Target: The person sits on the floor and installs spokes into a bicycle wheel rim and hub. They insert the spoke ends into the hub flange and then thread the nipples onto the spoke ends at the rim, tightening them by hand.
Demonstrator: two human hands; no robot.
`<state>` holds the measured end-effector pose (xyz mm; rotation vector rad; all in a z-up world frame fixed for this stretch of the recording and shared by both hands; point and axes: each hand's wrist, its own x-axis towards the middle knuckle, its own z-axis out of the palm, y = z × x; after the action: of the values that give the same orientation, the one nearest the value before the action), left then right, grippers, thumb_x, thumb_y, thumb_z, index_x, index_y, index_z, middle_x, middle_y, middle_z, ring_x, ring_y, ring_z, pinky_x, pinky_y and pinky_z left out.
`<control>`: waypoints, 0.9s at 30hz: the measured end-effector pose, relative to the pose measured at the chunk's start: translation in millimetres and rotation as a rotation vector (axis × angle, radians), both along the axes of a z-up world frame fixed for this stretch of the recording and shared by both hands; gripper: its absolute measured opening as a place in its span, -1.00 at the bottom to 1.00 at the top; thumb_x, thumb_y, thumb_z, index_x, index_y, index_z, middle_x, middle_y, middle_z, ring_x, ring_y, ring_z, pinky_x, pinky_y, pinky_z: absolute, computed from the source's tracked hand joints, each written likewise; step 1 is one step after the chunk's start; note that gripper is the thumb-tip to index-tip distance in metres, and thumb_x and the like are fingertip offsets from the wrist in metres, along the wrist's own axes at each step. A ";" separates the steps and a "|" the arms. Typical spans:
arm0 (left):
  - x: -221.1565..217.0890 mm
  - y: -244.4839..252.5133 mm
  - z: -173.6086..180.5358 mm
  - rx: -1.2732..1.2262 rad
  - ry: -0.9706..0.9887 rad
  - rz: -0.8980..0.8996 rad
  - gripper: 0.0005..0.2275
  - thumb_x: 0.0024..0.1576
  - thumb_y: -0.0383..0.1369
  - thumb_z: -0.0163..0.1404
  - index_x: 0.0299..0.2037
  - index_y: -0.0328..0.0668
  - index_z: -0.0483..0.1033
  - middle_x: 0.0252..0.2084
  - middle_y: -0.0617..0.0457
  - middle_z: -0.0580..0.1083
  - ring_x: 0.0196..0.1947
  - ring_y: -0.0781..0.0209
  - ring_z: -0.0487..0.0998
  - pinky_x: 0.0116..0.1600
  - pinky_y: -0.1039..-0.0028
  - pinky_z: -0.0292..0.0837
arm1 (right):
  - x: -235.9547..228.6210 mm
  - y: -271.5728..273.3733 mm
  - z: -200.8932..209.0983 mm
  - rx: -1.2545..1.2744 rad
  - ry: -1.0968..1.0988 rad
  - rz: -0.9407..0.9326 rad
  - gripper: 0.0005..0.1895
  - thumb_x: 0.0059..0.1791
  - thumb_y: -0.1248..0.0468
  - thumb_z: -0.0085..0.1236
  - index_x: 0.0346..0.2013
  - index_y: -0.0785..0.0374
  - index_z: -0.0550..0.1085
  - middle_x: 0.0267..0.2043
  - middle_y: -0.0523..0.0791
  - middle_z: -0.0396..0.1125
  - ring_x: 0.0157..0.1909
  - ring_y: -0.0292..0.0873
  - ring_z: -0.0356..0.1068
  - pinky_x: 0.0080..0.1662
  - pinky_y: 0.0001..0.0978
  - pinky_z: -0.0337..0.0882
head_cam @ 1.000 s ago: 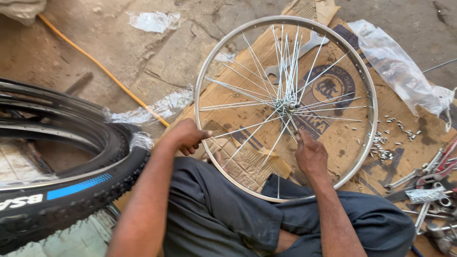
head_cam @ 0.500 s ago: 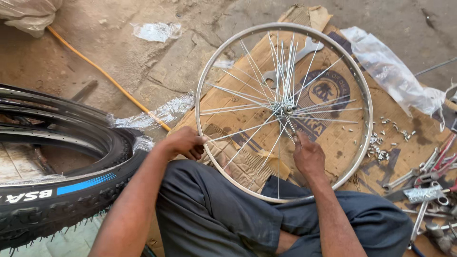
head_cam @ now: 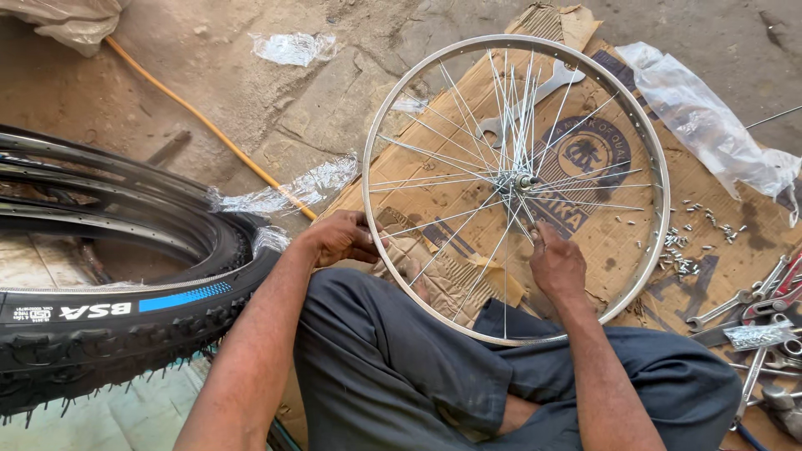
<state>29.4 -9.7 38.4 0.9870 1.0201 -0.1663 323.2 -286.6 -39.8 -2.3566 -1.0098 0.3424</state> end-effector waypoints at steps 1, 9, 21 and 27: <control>-1.3 0.0 -2.8 0.027 -0.008 -0.020 -0.64 0.06 -0.64 -0.01 0.11 -0.46 0.38 -0.15 -0.18 0.61 -0.17 -0.03 0.70 -0.10 0.21 0.70 | 0.1 -0.4 0.2 0.000 0.005 -0.005 -0.69 0.10 0.21 0.01 0.12 0.16 0.50 -0.08 0.15 0.47 -0.06 0.31 0.45 0.00 0.09 0.42; 5.7 -17.0 17.8 0.678 0.329 -0.383 -0.83 0.02 -0.44 0.08 -0.22 -0.30 0.63 -0.39 -0.16 0.62 -0.31 -0.03 0.72 -0.25 0.24 0.59 | -0.1 -2.3 2.5 0.032 -0.010 -0.018 -0.71 0.07 0.24 0.02 0.07 0.09 0.51 -0.10 0.10 0.49 -0.09 0.29 0.45 -0.04 0.09 0.42; 58.7 -94.1 -53.5 1.477 0.606 0.110 -0.65 -0.20 -0.47 0.11 -0.20 -0.52 0.43 -0.19 -0.42 0.44 -0.17 -0.34 0.50 -0.01 0.07 0.44 | 5.3 -0.4 8.0 0.073 0.056 -0.051 -0.70 0.05 0.22 -0.01 0.06 0.08 0.51 -0.15 0.16 0.47 -0.11 0.33 0.44 -0.03 0.13 0.41; 51.4 -57.3 -53.2 1.453 0.303 0.237 -0.88 0.06 -0.42 0.09 -0.30 -0.35 0.54 -0.33 -0.20 0.53 -0.25 -0.15 0.55 -0.08 0.07 0.49 | 3.4 -1.8 0.4 0.020 0.016 -0.061 -0.69 0.06 0.21 0.02 0.09 0.11 0.51 -0.15 0.21 0.46 -0.12 0.37 0.43 -0.04 0.19 0.40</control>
<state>80.8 -67.0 -14.8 2.1510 1.5249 0.7622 326.6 -288.4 -39.4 -2.3575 -0.9281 0.3264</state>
